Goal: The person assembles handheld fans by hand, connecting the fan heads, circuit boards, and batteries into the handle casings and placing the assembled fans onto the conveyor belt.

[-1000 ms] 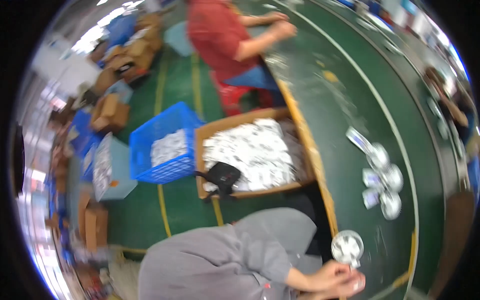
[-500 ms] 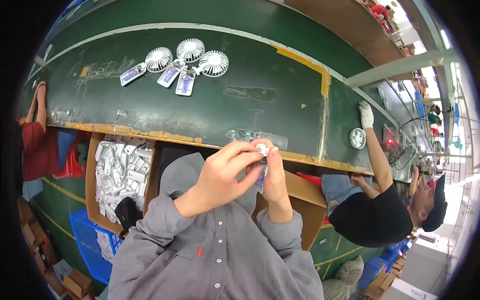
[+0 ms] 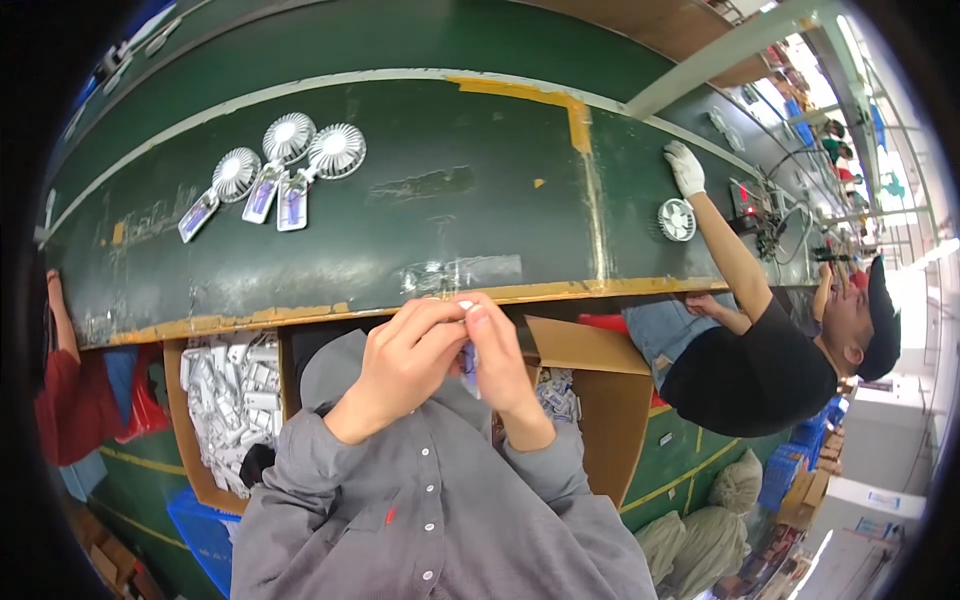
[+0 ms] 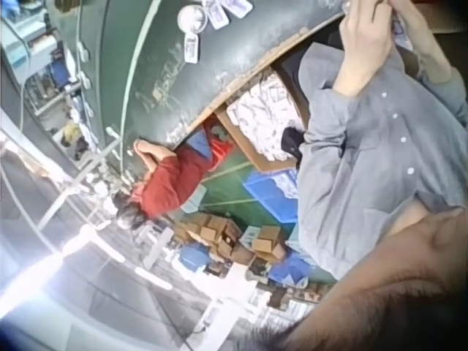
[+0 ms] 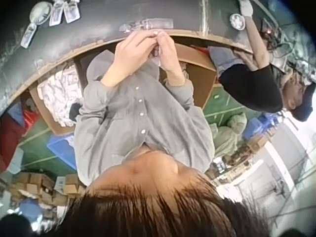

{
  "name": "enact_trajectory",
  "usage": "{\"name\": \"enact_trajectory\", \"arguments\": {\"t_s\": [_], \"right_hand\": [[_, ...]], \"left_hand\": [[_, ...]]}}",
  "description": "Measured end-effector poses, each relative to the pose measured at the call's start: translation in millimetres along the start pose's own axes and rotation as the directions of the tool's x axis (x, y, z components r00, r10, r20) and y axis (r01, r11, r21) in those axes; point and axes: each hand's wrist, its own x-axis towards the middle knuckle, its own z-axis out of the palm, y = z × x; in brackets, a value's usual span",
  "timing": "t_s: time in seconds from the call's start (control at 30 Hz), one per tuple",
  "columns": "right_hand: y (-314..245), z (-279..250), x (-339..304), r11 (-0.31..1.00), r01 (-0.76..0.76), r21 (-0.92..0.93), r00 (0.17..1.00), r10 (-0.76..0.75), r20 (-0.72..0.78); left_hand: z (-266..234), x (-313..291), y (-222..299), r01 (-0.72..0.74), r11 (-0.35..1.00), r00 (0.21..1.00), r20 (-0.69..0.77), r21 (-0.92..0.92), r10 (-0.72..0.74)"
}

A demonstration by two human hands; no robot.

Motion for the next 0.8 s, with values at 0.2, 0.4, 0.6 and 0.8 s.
{"name": "enact_trajectory", "arguments": {"t_s": [0.2,0.4,0.6,0.8], "right_hand": [[13.7,8.4,-7.6,0.993,0.087,0.085,0.995,-0.081,-0.066],[17.3,0.4,-11.4,0.982,0.097,0.165,0.987,-0.074,-0.141],[5.7,-3.3,-12.5,0.905,-0.039,0.425,0.992,0.085,-0.091],[-3.1,-21.4,-12.2,0.863,0.068,0.501,0.997,-0.077,-0.003]], "left_hand": [[13.8,-13.6,-5.4,0.008,0.99,0.997,-0.074,-0.141,-0.018],[17.9,-23.5,-5.3,0.061,0.965,0.991,-0.1,-0.254,-0.089],[10.8,-29.4,-8.8,0.233,0.91,0.955,-0.095,-0.344,-0.28],[11.7,-24.6,-14.9,0.237,0.838,0.968,0.045,-0.491,-0.248]]}}
